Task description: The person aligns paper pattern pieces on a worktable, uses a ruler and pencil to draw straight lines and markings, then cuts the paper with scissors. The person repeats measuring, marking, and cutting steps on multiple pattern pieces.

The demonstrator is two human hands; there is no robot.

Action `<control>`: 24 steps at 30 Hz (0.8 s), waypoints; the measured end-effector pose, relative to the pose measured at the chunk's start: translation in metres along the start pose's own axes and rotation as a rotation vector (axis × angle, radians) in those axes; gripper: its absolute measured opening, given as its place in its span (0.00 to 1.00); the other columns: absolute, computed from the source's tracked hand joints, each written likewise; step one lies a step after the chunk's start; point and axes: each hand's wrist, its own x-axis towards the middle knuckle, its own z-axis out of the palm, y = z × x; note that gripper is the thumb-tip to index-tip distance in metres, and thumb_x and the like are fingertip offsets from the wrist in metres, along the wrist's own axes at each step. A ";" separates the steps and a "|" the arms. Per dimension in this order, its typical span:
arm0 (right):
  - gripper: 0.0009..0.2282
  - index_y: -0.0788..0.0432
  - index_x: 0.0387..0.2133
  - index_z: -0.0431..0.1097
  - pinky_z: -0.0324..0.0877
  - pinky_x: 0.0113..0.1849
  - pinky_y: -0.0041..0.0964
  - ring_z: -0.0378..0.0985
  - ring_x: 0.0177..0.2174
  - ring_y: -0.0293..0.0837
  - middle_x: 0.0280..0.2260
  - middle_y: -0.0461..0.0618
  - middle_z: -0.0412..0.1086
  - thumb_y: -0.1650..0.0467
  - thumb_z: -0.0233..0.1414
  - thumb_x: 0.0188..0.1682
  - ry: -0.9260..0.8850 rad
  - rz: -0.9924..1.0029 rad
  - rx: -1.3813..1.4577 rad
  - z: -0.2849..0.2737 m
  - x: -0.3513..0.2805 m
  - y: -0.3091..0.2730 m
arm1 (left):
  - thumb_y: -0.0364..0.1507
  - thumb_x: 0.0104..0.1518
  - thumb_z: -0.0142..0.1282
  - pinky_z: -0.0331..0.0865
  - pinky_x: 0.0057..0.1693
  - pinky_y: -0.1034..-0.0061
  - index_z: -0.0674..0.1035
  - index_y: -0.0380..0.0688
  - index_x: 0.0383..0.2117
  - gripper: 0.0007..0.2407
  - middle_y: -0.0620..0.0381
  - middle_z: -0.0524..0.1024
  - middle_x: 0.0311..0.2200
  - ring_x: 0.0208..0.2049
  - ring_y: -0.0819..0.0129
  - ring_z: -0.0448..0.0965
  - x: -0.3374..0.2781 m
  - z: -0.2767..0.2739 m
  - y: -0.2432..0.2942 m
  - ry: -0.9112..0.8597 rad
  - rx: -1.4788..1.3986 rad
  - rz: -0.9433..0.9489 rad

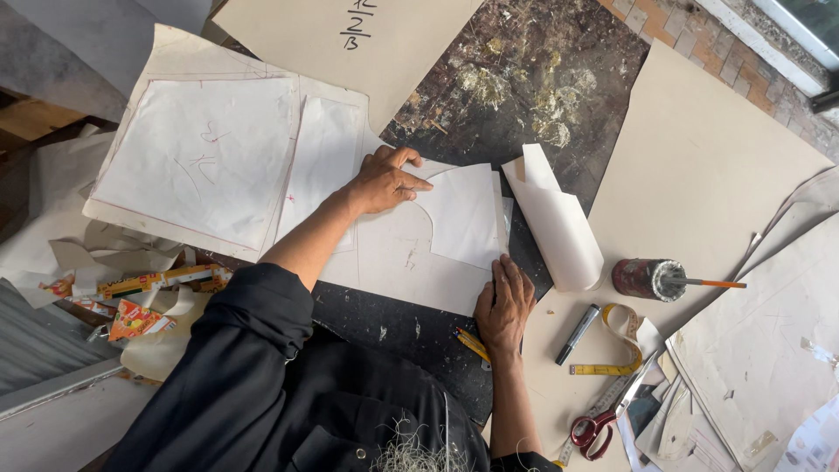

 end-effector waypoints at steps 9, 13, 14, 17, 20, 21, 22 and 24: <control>0.19 0.65 0.53 0.70 0.67 0.56 0.49 0.71 0.55 0.58 0.55 0.60 0.68 0.77 0.51 0.46 0.198 0.079 0.225 -0.001 -0.004 0.011 | 0.36 0.56 0.62 0.53 0.65 0.60 0.83 0.77 0.48 0.14 0.71 0.64 0.58 0.58 0.61 0.60 0.002 0.008 -0.011 -0.019 0.057 0.001; 0.17 0.63 0.50 0.71 0.73 0.45 0.38 0.77 0.44 0.47 0.53 0.57 0.69 0.78 0.48 0.46 0.250 0.273 0.500 -0.005 -0.008 0.022 | 0.36 0.56 0.61 0.56 0.63 0.59 0.82 0.78 0.48 0.14 0.70 0.65 0.58 0.59 0.62 0.61 0.002 0.006 -0.006 0.007 0.070 0.013; 0.17 0.63 0.50 0.71 0.73 0.45 0.37 0.77 0.43 0.46 0.52 0.56 0.69 0.78 0.48 0.46 0.246 0.246 0.475 -0.005 -0.007 0.022 | 0.36 0.56 0.61 0.57 0.62 0.59 0.83 0.76 0.48 0.14 0.68 0.65 0.58 0.58 0.61 0.61 0.000 0.002 -0.003 0.042 0.107 0.044; 0.17 0.64 0.51 0.71 0.73 0.45 0.38 0.76 0.43 0.46 0.52 0.56 0.69 0.78 0.50 0.47 0.218 0.228 0.446 -0.005 -0.008 0.020 | 0.38 0.54 0.59 0.60 0.55 0.58 0.83 0.63 0.49 0.15 0.60 0.66 0.55 0.53 0.58 0.62 -0.022 -0.002 0.018 0.127 0.242 0.107; 0.16 0.64 0.50 0.71 0.74 0.46 0.38 0.76 0.45 0.46 0.52 0.56 0.68 0.77 0.51 0.48 0.225 0.314 0.574 -0.006 -0.003 0.019 | 0.42 0.59 0.53 0.65 0.49 0.61 0.80 0.38 0.52 0.22 0.50 0.68 0.50 0.45 0.58 0.65 -0.056 0.006 0.058 0.064 0.409 -0.012; 0.16 0.64 0.50 0.70 0.75 0.46 0.38 0.76 0.45 0.46 0.52 0.56 0.67 0.76 0.51 0.48 0.234 0.356 0.639 -0.011 -0.001 0.022 | 0.43 0.63 0.51 0.66 0.48 0.63 0.77 0.30 0.51 0.24 0.48 0.69 0.47 0.43 0.59 0.66 -0.064 0.017 0.076 -0.026 0.443 -0.135; 0.15 0.64 0.50 0.71 0.75 0.45 0.39 0.76 0.46 0.47 0.52 0.57 0.68 0.76 0.51 0.48 0.241 0.340 0.580 -0.013 -0.001 0.022 | 0.45 0.67 0.48 0.66 0.52 0.62 0.80 0.33 0.44 0.22 0.48 0.69 0.49 0.44 0.60 0.65 -0.073 0.026 0.089 -0.180 0.449 -0.173; 0.14 0.64 0.49 0.71 0.75 0.45 0.42 0.76 0.47 0.49 0.52 0.57 0.69 0.76 0.51 0.49 0.252 0.312 0.470 -0.016 -0.004 0.018 | 0.43 0.71 0.45 0.67 0.56 0.63 0.83 0.38 0.37 0.20 0.49 0.70 0.52 0.48 0.63 0.66 -0.077 0.038 0.100 -0.301 0.435 -0.160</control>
